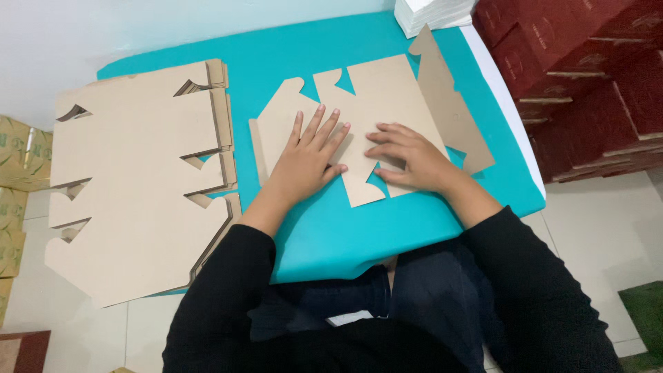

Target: The person folds a cardboard box by hand, tucking in the side flaps and bottom panels, then places a white paper liner inside and closes the lid.

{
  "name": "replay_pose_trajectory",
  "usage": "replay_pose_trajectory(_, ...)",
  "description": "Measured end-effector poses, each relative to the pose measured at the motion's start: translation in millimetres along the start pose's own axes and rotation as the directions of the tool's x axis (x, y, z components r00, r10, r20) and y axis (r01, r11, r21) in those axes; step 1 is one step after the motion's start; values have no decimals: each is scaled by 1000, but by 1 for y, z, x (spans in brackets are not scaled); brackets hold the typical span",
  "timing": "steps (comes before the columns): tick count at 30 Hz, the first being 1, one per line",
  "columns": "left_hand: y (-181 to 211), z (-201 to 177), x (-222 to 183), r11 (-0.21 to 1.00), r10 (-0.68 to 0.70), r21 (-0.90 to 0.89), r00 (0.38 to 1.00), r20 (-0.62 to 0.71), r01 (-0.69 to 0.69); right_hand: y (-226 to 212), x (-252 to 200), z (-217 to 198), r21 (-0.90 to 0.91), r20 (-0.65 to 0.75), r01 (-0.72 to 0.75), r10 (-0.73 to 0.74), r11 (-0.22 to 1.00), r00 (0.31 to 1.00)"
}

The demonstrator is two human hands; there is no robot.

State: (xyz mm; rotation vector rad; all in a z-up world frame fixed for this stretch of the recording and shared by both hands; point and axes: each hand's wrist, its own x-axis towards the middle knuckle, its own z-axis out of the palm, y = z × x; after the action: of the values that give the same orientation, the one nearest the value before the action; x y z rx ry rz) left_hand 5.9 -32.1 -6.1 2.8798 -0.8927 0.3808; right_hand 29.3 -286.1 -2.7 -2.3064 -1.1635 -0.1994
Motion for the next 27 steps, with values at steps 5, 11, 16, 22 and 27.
replay_pose_trajectory(5,-10,13,-1,974,-48,-216,991,121,74,-22,7,-2,8,38,25,-25,1000,999)
replay_pose_trajectory(11,-16,13,-2,902,-74,-413,989,131,123,-20,11,7,-73,1,21,-21,997,1000)
replay_pose_trajectory(16,-16,3,-2,824,-79,-549,987,137,142,-1,15,21,-122,-8,-122,122,985,993)
replay_pose_trajectory(22,-13,9,0,885,-109,-440,986,126,154,-4,17,21,-80,-20,-147,146,986,989)
replay_pose_trajectory(27,-10,-3,0,834,-151,-521,984,98,180,-17,16,17,-358,-69,24,-52,933,996)
